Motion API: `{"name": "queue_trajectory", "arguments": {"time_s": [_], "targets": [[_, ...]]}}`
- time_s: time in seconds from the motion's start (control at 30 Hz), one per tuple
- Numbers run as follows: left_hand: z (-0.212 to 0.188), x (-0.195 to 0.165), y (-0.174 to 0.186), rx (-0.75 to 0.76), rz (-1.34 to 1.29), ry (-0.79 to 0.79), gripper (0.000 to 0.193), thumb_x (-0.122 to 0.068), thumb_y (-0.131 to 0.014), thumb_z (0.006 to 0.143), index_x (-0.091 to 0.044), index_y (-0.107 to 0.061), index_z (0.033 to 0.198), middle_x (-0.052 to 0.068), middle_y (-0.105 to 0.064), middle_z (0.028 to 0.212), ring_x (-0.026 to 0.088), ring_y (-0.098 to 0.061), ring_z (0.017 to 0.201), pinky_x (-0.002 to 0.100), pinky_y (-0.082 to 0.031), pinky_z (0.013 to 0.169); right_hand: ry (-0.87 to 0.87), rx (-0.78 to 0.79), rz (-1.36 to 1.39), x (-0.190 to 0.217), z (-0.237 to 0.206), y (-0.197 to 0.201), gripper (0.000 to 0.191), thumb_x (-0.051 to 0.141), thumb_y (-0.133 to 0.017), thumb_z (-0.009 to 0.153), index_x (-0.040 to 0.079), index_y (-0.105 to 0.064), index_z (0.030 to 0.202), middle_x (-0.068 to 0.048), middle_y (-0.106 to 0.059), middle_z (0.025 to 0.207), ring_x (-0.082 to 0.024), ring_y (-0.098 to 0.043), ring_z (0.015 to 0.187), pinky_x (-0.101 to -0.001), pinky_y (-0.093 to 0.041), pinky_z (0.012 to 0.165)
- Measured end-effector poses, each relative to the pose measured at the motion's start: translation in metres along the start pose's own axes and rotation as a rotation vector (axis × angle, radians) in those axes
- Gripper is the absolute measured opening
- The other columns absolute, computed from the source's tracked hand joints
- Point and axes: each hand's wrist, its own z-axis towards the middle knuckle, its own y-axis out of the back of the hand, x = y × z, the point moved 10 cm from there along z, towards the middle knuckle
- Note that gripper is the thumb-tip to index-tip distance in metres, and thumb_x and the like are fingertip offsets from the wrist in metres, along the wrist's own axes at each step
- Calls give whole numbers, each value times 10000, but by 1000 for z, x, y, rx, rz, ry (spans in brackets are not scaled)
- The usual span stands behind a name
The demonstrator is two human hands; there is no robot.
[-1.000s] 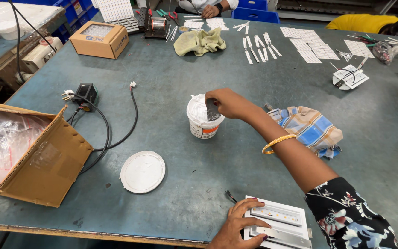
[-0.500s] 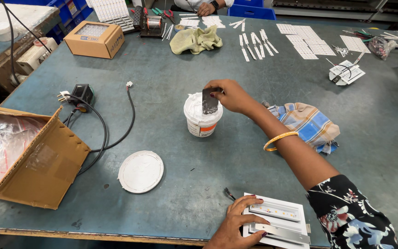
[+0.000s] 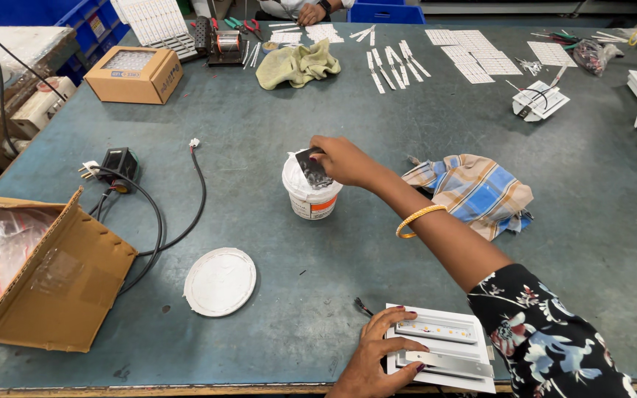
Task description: The person assembles a small white LED light fixture by inserting LED strips into slots, applying a white paste with a metal spatula, and pressing the strips into place. They handle the fixture and paste container, then set the spatula down and continue adjusting the strips.
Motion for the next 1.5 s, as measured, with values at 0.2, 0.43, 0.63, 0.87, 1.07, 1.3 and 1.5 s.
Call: {"name": "queue_trajectory", "arguments": {"time_s": [0.2,0.43,0.63,0.87,1.07,1.3,1.5], "targets": [[1,-2,1,-1,-1,9,252,-243,-749,847,-159,-794,1080,90,-535,1521,325,-341,1553,532,-188,1277,-32,-79,82,-16,3,-7,169,120,-603,981,8,-608,1108,-240,-698,977,-427,-670,923,-475,-504,772],[0,2,-1,31,-23,75,251,-256,-744,859,-162,-792,1087,90,-511,1532,323,-289,1563,548,-151,1272,-4,43,80,4,-4,-4,171,132,-531,1019,74,-596,1166,-212,-726,952,-378,-709,866,-444,-517,763],[-1,3,-1,22,-6,51,270,-262,-749,844,-168,-791,1093,90,-518,1536,326,-293,1567,558,-160,1261,92,96,59,18,-6,-21,199,90,-509,1003,98,-570,1192,-192,-749,1020,-385,-708,929,-454,-526,763],[-4,13,-3,22,17,38,257,-253,-755,857,-180,-800,1099,82,-520,1536,324,-304,1563,556,-166,1268,-101,12,151,-9,1,-33,245,82,-475,1010,108,-525,1249,-250,-715,960,-421,-693,879,-482,-506,757],[-4,27,-6,4,26,-9,252,-252,-777,839,-192,-804,1082,78,-535,1527,326,-335,1553,556,-200,1267,-64,-204,186,-27,-2,-19,173,107,-585,1002,53,-567,1165,-239,-714,920,-390,-697,846,-462,-516,717],[1,28,2,-39,47,-68,249,-239,-819,806,-182,-822,1049,97,-577,1489,354,-382,1516,561,-245,1240,-262,-180,490,-58,-8,-24,187,124,-640,992,7,-562,1115,-129,-698,808,-196,-692,658,-315,-575,534],[8,14,9,-191,136,-252,270,-210,-865,687,-184,-871,956,158,-657,1375,408,-501,1393,546,-304,1176,-122,-266,489,-33,-23,5,277,207,-666,889,76,-560,1109,-72,-618,899,-152,-652,732,-309,-585,607]]}}
